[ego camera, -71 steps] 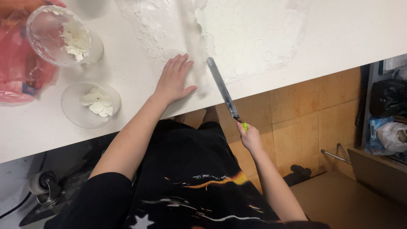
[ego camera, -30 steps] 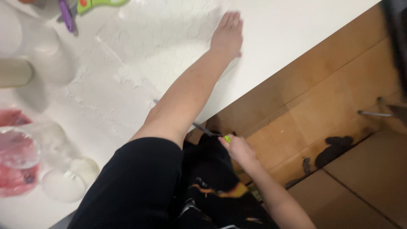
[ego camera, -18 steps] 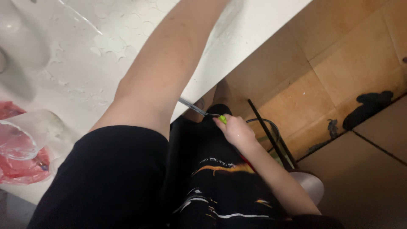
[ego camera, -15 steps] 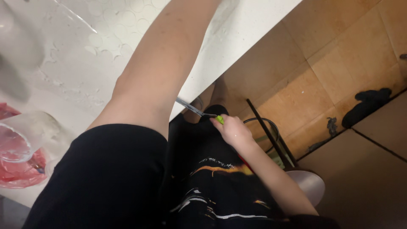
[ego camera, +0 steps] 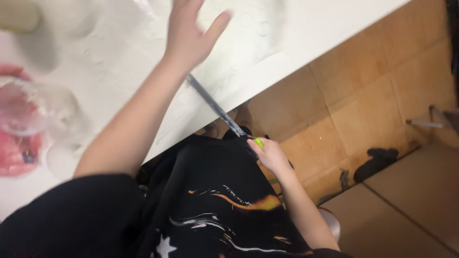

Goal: The person picks small round dough pieces from a plastic-covered tray and places them into a clear bowl, then folds the plastic wrap back over the remaining dough pieces on the tray. They carry the covered tray to a freezer, set it inside, and then wash their hands at the sink.

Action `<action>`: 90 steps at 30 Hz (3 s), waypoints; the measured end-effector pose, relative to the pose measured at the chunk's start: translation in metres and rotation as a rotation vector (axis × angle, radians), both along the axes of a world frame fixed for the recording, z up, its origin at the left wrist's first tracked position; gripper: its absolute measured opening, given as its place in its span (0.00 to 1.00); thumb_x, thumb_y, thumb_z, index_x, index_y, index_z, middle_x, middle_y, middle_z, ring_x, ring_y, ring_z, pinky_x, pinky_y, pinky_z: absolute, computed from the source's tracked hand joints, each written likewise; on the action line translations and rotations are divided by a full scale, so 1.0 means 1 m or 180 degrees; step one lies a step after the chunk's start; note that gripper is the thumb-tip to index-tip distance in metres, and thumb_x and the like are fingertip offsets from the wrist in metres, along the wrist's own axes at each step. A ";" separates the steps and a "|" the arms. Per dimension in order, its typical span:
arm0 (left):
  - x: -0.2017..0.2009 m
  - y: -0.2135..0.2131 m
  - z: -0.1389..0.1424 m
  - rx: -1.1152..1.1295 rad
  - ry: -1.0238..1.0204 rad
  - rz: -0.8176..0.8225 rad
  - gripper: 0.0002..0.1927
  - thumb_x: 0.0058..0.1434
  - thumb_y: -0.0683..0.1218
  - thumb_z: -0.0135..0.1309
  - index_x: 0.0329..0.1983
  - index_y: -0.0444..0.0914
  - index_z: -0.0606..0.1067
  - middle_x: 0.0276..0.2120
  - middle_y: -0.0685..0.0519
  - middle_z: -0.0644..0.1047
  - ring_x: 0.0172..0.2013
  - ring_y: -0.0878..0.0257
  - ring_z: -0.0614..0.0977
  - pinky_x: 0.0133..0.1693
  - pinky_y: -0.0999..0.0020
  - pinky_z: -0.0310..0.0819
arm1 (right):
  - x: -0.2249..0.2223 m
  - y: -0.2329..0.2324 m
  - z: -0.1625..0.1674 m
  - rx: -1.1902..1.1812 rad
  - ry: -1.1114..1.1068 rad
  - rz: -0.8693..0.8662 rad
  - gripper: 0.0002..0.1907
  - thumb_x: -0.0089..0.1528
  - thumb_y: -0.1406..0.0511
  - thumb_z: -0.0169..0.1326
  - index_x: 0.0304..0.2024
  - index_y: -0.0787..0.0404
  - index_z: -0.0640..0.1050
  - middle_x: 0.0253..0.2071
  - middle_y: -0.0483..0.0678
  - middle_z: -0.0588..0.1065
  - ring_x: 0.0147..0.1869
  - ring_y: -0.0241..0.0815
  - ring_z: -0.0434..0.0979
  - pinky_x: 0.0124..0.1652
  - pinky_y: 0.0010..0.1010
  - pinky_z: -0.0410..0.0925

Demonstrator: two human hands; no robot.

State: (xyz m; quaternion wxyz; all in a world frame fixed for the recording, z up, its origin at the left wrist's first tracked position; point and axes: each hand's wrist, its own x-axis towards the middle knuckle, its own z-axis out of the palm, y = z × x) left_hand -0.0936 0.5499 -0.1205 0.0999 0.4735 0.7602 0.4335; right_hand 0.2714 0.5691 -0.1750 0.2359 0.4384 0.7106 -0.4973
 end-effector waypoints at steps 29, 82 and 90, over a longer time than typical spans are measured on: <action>0.033 -0.205 -0.089 -0.1555 0.0178 0.0258 0.32 0.62 0.48 0.54 0.70 0.36 0.67 0.75 0.44 0.57 0.74 0.50 0.54 0.70 0.48 0.44 | -0.012 -0.029 -0.003 0.0262 -0.0072 -0.0278 0.24 0.68 0.52 0.53 0.26 0.63 0.73 0.17 0.43 0.66 0.20 0.34 0.64 0.24 0.31 0.61; 0.037 -0.198 -0.071 -0.1900 0.0312 -0.0295 0.69 0.37 0.75 0.67 0.76 0.38 0.54 0.77 0.50 0.48 0.76 0.53 0.44 0.73 0.48 0.33 | 0.004 -0.066 -0.006 0.0918 -0.0383 -0.0007 0.29 0.69 0.47 0.51 0.36 0.68 0.80 0.23 0.53 0.74 0.28 0.45 0.75 0.34 0.37 0.69; 0.035 -0.194 -0.068 -0.2144 0.0212 -0.0371 0.71 0.36 0.76 0.66 0.77 0.40 0.50 0.77 0.52 0.45 0.76 0.56 0.42 0.73 0.51 0.30 | -0.008 -0.058 0.002 0.0737 -0.0212 0.0115 0.23 0.67 0.50 0.51 0.52 0.58 0.81 0.21 0.54 0.72 0.28 0.44 0.74 0.34 0.36 0.68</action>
